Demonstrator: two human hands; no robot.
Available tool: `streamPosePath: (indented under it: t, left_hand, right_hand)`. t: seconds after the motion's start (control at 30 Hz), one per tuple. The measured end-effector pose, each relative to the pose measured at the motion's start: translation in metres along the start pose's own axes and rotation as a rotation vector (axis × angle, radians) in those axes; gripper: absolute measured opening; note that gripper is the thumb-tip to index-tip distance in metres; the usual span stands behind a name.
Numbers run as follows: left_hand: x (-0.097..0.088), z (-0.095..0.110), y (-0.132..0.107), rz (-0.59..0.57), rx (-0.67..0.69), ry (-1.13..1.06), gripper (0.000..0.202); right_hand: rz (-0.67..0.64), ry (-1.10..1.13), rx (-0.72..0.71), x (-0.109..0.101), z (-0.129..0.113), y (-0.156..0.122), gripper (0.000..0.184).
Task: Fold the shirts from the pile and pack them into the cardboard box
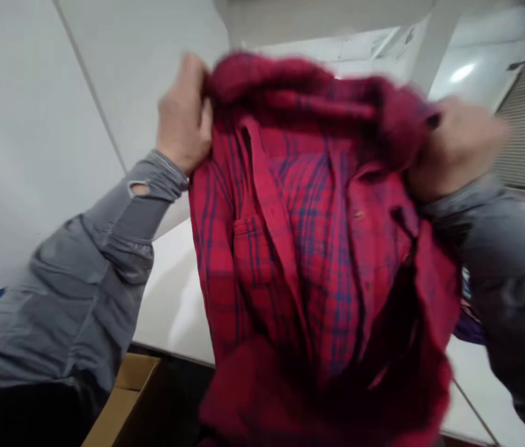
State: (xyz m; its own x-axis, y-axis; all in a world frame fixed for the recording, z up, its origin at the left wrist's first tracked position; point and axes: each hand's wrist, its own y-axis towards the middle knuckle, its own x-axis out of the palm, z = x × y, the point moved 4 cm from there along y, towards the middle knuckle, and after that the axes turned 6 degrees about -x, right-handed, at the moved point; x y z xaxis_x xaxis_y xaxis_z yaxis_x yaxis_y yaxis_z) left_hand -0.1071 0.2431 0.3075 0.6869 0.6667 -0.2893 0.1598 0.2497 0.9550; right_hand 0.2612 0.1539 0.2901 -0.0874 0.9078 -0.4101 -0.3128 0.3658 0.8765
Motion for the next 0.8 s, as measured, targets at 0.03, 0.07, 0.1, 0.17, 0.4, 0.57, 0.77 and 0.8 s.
streamPosePath:
  t: [0.03,0.07,0.1,0.17,0.4,0.57,0.77,0.8]
  left_hand:
    - [0.019,0.006,0.004,-0.069,-0.005,-0.03,0.033]
    - [0.041,0.009,0.007,-0.12,-0.044,-0.057,0.027]
    - [0.064,0.009,0.007,-0.157,-0.091,-0.085,0.021]
    - [0.116,0.006,0.002,-0.219,-0.185,-0.095,0.018]
    - [0.224,0.019,-0.098,-0.627,-0.594,-0.007,0.041]
    - [0.169,0.046,-0.212,-0.81,-0.708,-0.301,0.033]
    - [0.108,0.08,-0.286,-0.877,-0.788,-0.406,0.029]
    - [0.104,0.084,-0.291,-0.878,-0.8,-0.415,0.028]
  right_hand:
    - [0.004,-0.113,-0.034,0.006,0.004,-0.006,0.058]
    - [-0.021,-0.23,-0.072,0.018,0.009,-0.013,0.055]
    - [-0.065,-0.3,-0.09,0.034,0.013,-0.022,0.051]
    - [-0.204,-0.321,-0.069,0.075,0.023,-0.043,0.041]
    - [-0.812,-0.125,0.326,0.171,0.045,-0.133,0.032]
    - [-0.787,0.6,0.284,0.129,0.005,-0.201,0.031]
    - [-0.768,0.858,0.287,0.074,-0.069,-0.251,0.034]
    - [-0.749,0.885,0.314,0.069,-0.075,-0.253,0.031]
